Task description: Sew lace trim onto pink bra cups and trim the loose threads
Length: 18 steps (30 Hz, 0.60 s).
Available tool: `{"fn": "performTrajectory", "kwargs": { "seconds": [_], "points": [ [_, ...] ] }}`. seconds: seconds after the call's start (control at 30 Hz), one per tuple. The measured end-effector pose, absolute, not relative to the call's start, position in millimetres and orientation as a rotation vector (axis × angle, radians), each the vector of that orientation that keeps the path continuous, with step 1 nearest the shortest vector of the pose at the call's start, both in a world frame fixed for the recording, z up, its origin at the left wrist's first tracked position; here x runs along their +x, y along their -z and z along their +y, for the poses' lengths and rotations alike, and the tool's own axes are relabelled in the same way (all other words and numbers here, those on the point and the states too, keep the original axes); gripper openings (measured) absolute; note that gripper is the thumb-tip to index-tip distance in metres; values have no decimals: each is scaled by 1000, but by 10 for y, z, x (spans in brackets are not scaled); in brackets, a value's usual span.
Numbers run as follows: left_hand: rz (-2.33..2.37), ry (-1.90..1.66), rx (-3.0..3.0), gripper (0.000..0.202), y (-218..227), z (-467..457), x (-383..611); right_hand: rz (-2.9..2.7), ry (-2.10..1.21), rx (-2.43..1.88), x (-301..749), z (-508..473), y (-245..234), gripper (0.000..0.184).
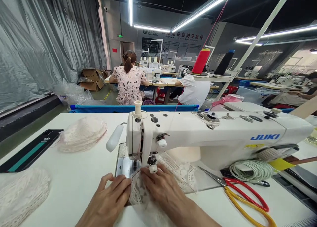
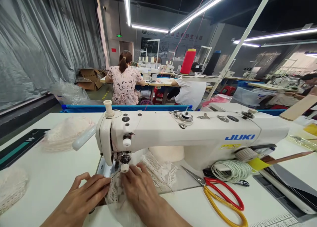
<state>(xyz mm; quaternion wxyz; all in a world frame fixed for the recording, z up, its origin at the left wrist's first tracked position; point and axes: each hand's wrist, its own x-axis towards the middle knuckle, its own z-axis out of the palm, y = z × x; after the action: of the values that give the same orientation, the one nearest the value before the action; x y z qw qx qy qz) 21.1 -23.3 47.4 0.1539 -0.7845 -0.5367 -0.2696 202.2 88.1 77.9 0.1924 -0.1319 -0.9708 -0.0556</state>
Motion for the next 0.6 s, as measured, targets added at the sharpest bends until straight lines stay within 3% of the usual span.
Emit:
{"fn": "performTrajectory", "kwargs": {
  "seconds": [0.27,0.43,0.6],
  "points": [
    [-1454,829,-2191,30,-524,-107,200,-2702,119,-338,1997,1058,-919,30],
    [-1494,846,-2190,28,-514,-88,186,-2718,223,-375,1986,1104,-834,18],
    [-1505,844,-2189,30,-520,-109,210,-2709,178,-306,1983,1123,-856,29]
  ]
}}
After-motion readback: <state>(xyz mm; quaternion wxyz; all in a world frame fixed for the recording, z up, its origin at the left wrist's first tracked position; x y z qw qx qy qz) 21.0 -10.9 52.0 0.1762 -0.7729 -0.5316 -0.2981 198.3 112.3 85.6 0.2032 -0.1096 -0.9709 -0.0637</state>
